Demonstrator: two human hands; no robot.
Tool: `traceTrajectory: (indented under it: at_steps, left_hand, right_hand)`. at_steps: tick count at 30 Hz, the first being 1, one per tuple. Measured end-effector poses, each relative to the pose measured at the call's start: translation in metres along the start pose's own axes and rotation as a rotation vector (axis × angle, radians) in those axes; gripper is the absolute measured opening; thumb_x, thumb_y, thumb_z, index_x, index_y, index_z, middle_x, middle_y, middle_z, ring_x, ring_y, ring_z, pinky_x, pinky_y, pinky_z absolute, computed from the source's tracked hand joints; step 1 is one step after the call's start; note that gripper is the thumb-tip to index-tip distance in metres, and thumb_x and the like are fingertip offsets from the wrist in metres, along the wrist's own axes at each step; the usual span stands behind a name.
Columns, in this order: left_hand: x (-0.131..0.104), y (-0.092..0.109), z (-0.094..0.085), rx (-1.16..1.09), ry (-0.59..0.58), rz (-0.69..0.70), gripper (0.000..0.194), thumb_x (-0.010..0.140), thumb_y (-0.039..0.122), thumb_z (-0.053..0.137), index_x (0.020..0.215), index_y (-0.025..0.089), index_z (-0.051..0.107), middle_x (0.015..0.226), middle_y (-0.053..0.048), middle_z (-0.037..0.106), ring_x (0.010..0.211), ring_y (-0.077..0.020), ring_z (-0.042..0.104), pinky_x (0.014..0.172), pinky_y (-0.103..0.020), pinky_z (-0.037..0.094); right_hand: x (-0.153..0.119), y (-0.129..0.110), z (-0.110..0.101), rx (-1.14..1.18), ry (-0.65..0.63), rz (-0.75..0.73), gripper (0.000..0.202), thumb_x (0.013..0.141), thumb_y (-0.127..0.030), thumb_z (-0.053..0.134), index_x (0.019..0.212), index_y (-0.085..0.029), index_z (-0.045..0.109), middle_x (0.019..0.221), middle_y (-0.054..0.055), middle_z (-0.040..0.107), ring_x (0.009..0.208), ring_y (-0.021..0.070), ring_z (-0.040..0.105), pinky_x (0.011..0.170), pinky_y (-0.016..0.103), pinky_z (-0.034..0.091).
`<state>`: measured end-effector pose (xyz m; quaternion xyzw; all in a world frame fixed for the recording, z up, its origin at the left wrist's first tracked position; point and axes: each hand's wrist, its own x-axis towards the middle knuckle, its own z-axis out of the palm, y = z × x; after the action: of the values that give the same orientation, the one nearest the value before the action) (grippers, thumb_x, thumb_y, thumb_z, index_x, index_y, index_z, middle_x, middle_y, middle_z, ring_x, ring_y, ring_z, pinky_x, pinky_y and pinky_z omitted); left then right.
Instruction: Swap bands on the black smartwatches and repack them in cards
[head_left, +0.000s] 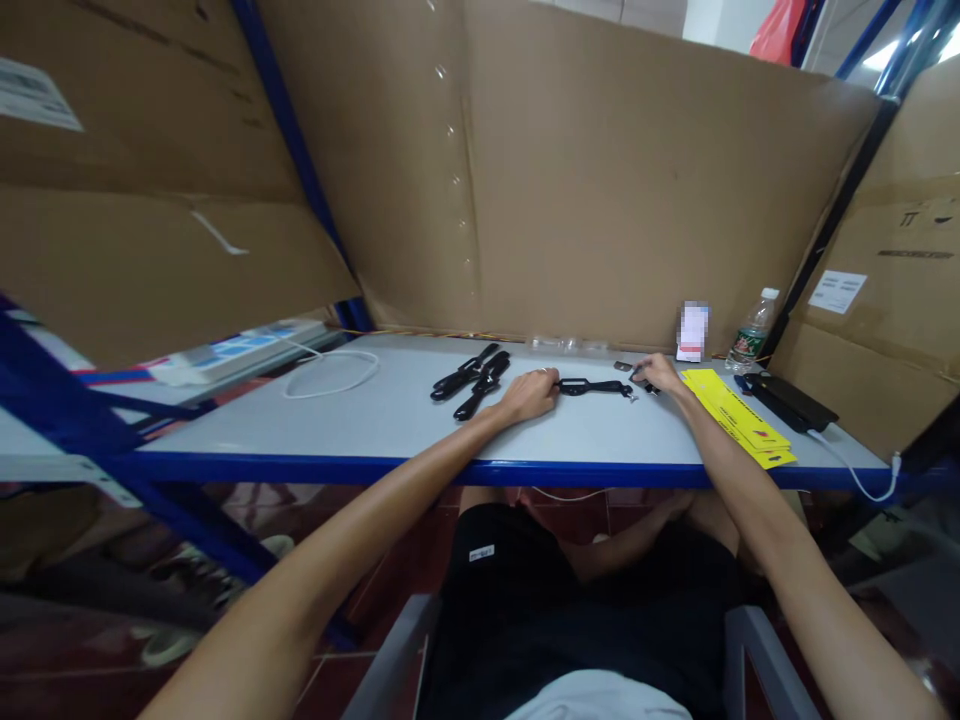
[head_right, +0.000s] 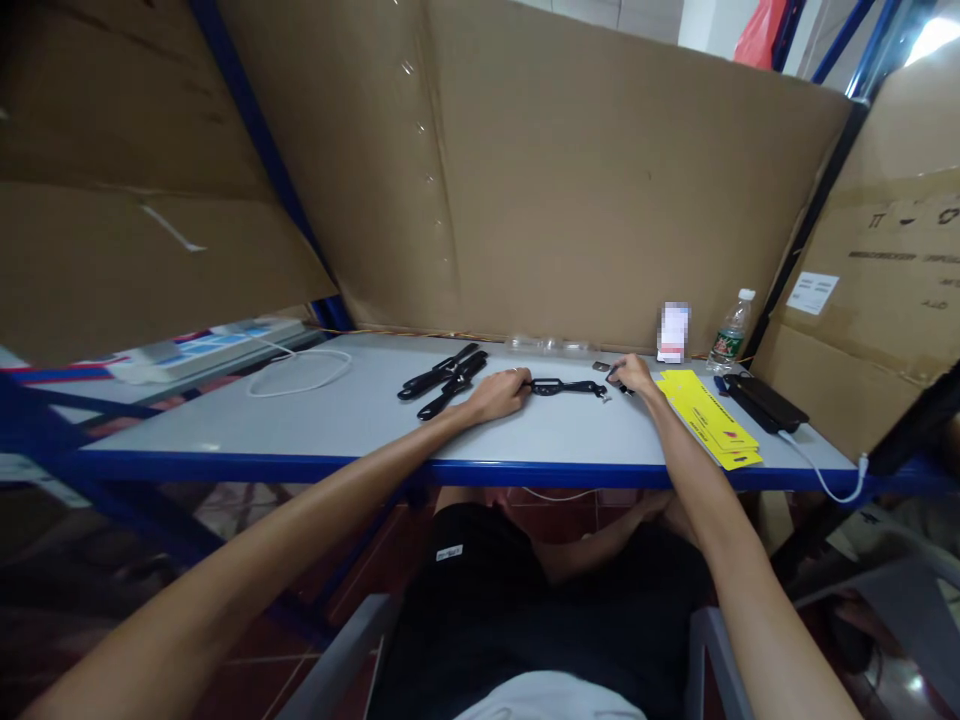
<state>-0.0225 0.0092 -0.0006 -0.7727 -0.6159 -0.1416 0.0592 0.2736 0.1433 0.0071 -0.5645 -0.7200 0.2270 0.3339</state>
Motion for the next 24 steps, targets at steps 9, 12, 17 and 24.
traceTrajectory:
  at_steps: [9,12,17,24]
  left_hand:
    - [-0.003,0.008,-0.004,-0.038,0.009,0.107,0.025,0.096,0.026,0.047,0.113,0.019,0.064,0.114,-0.014,0.073,0.102,-0.0293,0.069,0.084,-0.038,0.049]
    - [-0.005,0.008,-0.007,-0.050,0.020,0.127,0.025,0.096,0.025,0.047,0.115,0.019,0.063,0.116,-0.015,0.073,0.105,-0.0289,0.069,0.086,-0.038,0.049]
    - [-0.008,0.008,-0.009,-0.044,0.025,0.113,0.028,0.097,0.026,0.046,0.119,0.019,0.062,0.114,-0.015,0.073,0.105,-0.0297,0.068,0.085,-0.038,0.048]
    - [-0.009,0.010,-0.011,-0.028,0.006,0.074,0.031,0.099,0.027,0.045,0.124,0.019,0.060,0.101,-0.013,0.075,0.097,-0.0308,0.070,0.084,-0.038,0.045]
  right_hand:
    - [-0.008,-0.046,0.009,0.416,0.048,-0.198,0.026,0.063,-0.028,0.075,0.084,-0.020,0.063,0.077,0.002,0.072,0.071,0.0179,0.065,0.067,0.028,0.049]
    - [-0.011,-0.074,0.030,0.368,-0.072,-0.157,0.024,0.061,-0.021,0.074,0.083,-0.019,0.063,0.073,0.001,0.071,0.070,0.0164,0.064,0.066,0.026,0.047]
    - [-0.018,-0.100,0.055,0.285,-0.239,-0.136,0.019,0.065,-0.015,0.071,0.082,-0.018,0.064,0.070,0.000,0.068,0.070,0.0142,0.061,0.063,0.022,0.045]
    - [-0.029,-0.092,0.053,0.402,-0.310,-0.140,0.016,0.068,-0.017,0.071,0.083,-0.016,0.067,0.074,0.001,0.068,0.072,0.0140,0.060,0.063,0.022,0.046]
